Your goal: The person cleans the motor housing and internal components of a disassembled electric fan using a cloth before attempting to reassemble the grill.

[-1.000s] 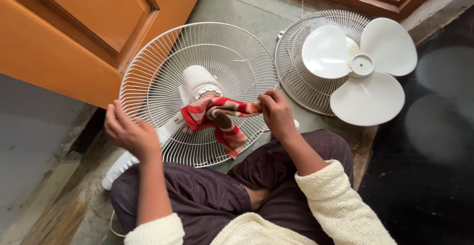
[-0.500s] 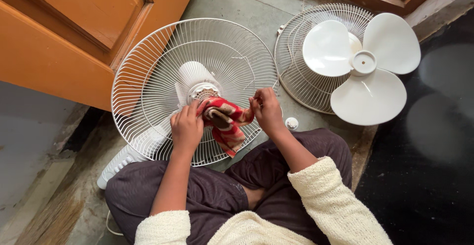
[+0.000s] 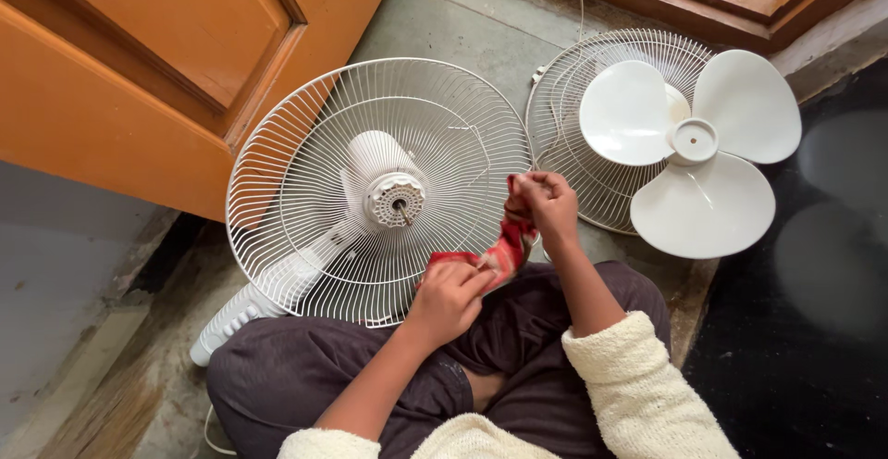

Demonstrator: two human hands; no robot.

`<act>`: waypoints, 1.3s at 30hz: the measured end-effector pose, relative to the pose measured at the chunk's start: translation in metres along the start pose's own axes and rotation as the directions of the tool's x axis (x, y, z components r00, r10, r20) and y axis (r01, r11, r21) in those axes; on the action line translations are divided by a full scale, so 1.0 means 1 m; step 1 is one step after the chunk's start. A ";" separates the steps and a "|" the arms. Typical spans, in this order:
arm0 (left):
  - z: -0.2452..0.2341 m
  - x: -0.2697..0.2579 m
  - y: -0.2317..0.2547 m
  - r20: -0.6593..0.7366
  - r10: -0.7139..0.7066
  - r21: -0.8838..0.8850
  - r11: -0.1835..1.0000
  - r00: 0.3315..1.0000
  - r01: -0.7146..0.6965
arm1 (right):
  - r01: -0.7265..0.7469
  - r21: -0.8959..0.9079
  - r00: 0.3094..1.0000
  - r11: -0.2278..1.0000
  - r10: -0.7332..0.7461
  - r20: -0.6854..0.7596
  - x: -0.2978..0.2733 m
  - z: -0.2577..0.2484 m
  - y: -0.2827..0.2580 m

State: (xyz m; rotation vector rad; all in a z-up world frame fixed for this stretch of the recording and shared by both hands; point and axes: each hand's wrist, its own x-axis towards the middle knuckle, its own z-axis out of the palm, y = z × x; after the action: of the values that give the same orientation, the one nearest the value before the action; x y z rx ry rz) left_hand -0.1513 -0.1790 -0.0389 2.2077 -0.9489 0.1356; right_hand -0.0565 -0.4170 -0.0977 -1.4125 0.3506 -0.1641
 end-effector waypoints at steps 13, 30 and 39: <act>-0.015 0.017 -0.088 -0.436 -0.211 0.258 0.902 0.875 0.346 | 0.664 -0.571 0.620 0.484 -0.782 0.059 0.027 0.061 -0.051; -0.013 0.027 -0.093 -0.381 -0.325 0.336 0.824 0.866 0.457 | 0.595 -0.768 0.559 0.237 -0.809 0.183 0.053 0.080 -0.037; 0.000 0.024 -0.103 -0.368 -0.281 0.344 0.844 0.886 0.411 | 0.652 -0.605 0.668 0.456 -0.723 0.175 0.044 0.093 -0.030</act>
State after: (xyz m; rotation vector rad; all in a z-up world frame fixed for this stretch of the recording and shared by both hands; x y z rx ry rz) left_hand -0.0653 -0.1450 -0.0896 2.6092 -0.3487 0.5325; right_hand 0.0191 -0.3486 -0.0635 -2.1816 -0.1511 -0.8826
